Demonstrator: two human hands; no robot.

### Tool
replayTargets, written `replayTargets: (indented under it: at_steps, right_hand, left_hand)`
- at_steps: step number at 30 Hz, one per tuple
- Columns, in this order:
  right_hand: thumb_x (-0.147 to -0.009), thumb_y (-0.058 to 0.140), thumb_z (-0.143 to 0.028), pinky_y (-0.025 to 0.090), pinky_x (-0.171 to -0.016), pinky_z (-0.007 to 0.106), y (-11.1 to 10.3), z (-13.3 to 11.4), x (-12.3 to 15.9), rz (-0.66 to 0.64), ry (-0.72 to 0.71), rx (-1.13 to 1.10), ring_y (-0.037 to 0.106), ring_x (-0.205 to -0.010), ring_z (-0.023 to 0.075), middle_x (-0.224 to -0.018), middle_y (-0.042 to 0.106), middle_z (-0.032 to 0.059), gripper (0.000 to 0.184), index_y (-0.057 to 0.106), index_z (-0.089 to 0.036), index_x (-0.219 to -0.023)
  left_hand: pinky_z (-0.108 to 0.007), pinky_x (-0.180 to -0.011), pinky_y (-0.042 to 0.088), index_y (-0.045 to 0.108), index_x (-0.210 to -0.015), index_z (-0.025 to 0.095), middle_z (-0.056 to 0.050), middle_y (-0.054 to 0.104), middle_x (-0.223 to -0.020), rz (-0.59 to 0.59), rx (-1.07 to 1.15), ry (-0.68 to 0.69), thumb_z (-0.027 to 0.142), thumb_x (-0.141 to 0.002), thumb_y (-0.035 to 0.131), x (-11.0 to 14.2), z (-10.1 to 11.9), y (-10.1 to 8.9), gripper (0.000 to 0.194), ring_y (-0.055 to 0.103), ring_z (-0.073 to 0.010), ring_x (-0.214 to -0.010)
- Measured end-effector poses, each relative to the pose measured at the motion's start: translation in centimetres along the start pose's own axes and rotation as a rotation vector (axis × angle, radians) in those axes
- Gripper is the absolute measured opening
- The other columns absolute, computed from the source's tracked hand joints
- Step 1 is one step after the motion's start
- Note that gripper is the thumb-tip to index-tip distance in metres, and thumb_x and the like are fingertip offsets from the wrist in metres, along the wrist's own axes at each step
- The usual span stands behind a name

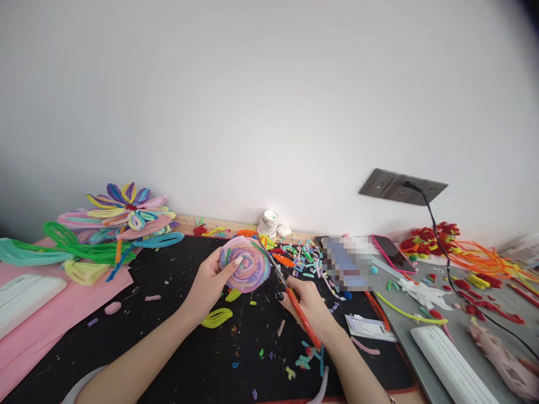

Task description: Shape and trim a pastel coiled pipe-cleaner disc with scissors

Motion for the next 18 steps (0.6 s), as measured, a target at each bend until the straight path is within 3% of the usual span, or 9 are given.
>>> replayTargets:
  at_steps: [6,11,18]
  right_hand:
    - [-0.08,0.055,-0.048,0.015,-0.048,0.025,-0.4,0.1,0.0,0.047,-0.002,-0.032,0.017,-0.056,0.0095,-0.057,0.02,-0.0069,0.043,0.028,-0.021,-0.059]
    - [-0.082,0.053,-0.045,0.022,-0.052,0.025,-1.0,-0.6,0.1,0.121,-0.121,-0.116,0.023,-0.059,0.0109,-0.064,0.028,-0.0054,0.035,0.03,-0.022,-0.068]
    - [-0.082,0.056,-0.036,0.031,-0.057,0.024,-0.7,-0.8,0.3,0.026,-0.087,-0.11,0.028,-0.064,0.0119,-0.073,0.037,-0.0042,0.027,0.033,-0.022,-0.077]
  left_hand:
    - [-0.037,-0.084,0.053,0.059,-0.111,0.016,-0.009,0.071,-0.104,0.011,0.004,0.002,0.044,-0.076,0.069,-0.1,0.2,-0.1,0.046,0.066,-0.0258,-0.097]
    - [-0.036,-0.081,0.054,0.06,-0.11,0.016,-0.007,0.071,-0.099,0.013,-0.02,0.002,0.043,-0.076,0.069,0.0,0.1,-0.1,0.045,0.066,-0.0241,-0.092]
    - [-0.033,-0.077,0.054,0.062,-0.102,0.016,-0.005,0.069,-0.092,-0.014,-0.069,0.014,0.042,-0.075,0.07,0.1,0.3,0.0,0.038,0.065,-0.0221,-0.086]
Point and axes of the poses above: each hand's wrist, its own x-axis away from the middle knuckle, its own y-axis out of the palm, z = x × y, the point moved 4 cm from there along -x, towards the middle knuckle
